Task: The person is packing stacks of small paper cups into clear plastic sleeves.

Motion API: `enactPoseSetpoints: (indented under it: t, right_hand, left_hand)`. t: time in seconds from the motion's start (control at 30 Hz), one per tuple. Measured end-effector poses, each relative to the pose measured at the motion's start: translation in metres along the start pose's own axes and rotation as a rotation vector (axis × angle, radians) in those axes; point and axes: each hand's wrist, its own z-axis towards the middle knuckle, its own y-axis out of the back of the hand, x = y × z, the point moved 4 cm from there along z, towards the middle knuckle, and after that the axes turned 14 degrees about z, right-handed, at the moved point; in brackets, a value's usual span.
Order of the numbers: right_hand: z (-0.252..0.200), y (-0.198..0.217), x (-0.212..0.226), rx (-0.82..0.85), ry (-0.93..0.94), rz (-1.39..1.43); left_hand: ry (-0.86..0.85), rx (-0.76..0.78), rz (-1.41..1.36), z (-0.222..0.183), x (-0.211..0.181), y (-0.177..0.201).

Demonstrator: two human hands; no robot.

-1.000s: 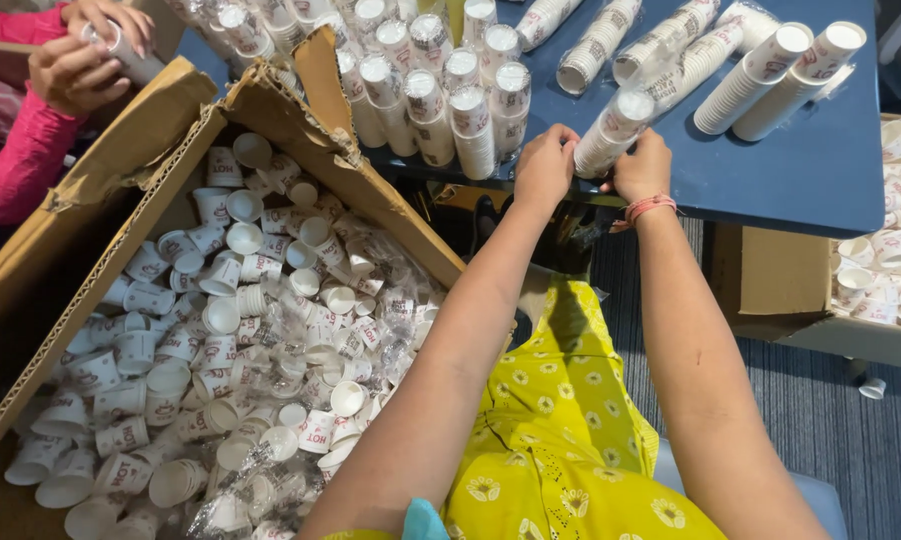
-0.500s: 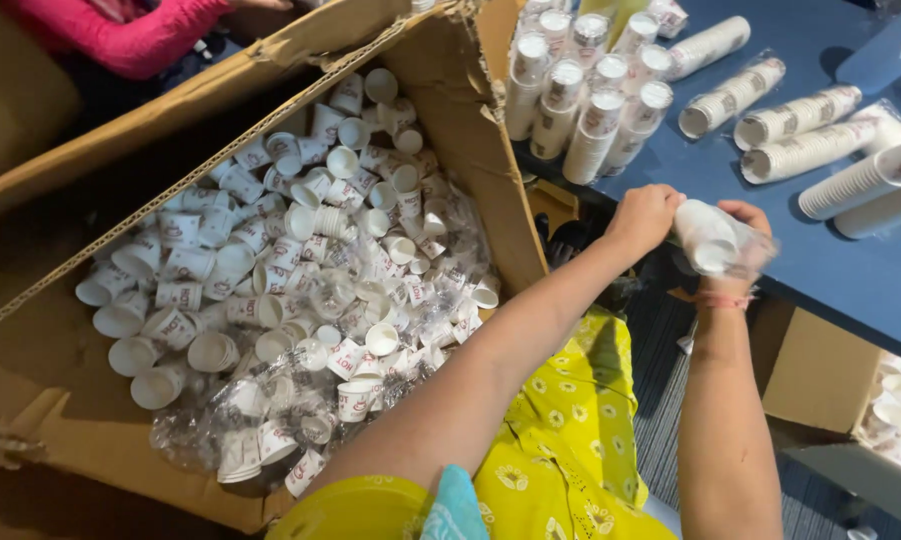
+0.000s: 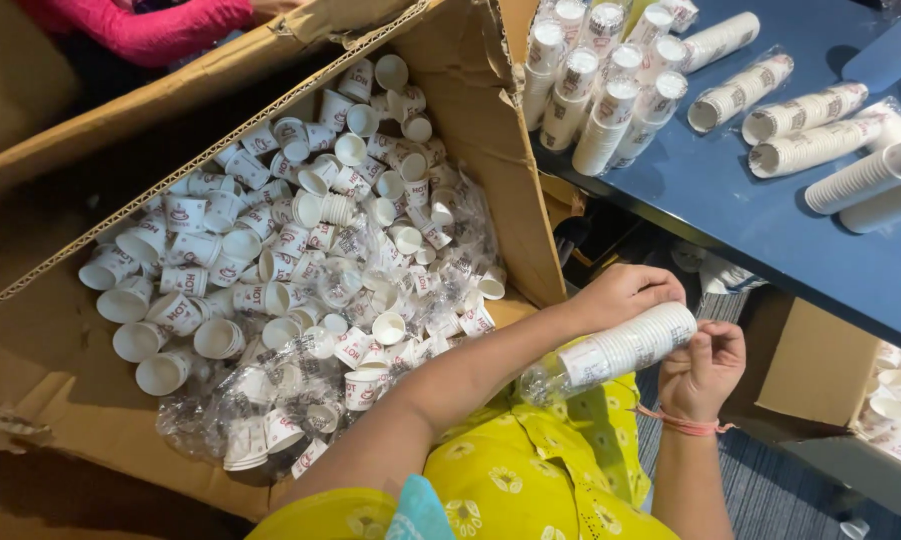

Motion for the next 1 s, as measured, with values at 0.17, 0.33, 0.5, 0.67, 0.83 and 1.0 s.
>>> enactPoseSetpoints:
  t: [0.17,0.33,0.5,0.67,0.83,1.0]
  right_hand:
    - [-0.018,-0.042,0.0,0.087,-0.085,0.119]
    - [-0.031,-0.101,-0.01,0.055,-0.211,0.297]
    - [-0.044,-0.071,-0.046,-0.38,-0.526,0.701]
    - [-0.061,-0.078,-0.057,-0.423,-0.523,0.665]
    - [-0.084,-0.097,-0.056,-0.427,-0.407,0.39]
    - [-0.089,-0.107,-0.052,-0.236,-0.205,0.201]
  left_hand:
    - [-0.008,0.134,-0.426,-0.021,-0.021,0.015]
    - [0.11,0.216,-0.849,-0.039,-0.025,0.01]
    - [0.184,0.021,-1.109,-0.062,0.006,-0.005]
    - [0.249,-0.174,-0.904,-0.087,0.025,-0.019]
    - [0.315,-0.14,-0.934,-0.109,0.025,-0.016]
    - [0.019,-0.12,-1.537,-0.109,0.022,-0.017]
